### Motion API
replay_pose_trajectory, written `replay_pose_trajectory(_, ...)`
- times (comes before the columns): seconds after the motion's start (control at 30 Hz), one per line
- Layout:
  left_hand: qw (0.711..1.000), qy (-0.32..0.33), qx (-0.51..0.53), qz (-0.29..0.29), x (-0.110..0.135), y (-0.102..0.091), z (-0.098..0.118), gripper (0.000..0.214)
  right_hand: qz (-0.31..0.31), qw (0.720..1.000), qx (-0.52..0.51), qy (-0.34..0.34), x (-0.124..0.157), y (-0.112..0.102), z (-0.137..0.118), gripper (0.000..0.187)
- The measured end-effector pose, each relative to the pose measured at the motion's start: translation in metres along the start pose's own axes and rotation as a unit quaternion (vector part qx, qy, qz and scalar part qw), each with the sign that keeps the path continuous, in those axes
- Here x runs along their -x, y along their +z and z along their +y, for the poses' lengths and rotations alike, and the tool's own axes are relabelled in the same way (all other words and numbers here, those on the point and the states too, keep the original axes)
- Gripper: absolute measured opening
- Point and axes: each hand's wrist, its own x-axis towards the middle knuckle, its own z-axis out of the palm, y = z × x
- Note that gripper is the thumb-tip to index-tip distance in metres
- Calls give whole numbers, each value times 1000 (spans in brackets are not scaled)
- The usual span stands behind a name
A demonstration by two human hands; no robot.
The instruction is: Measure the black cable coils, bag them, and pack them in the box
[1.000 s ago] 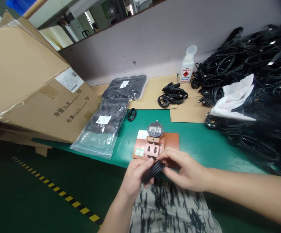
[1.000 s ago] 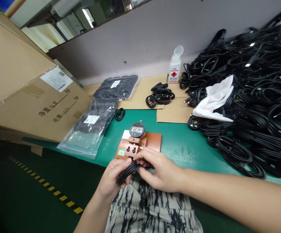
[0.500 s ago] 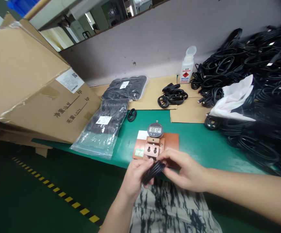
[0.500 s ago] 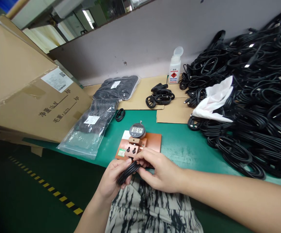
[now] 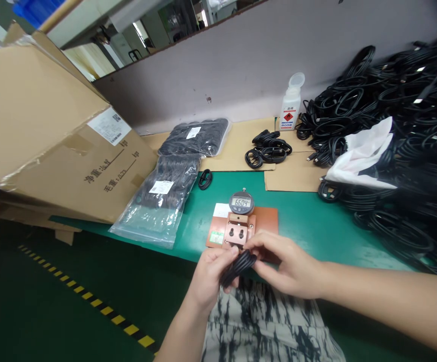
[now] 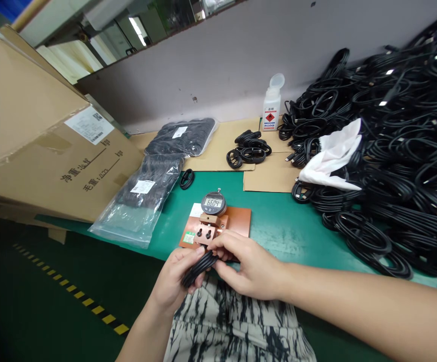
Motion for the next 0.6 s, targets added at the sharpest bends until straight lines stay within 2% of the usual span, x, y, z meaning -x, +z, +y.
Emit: replay_pose_trajectory(0.6, 1000, 8, -9, 2, 1, 0, -2, 52, 5, 1000, 8, -7, -1, -1, 0, 21)
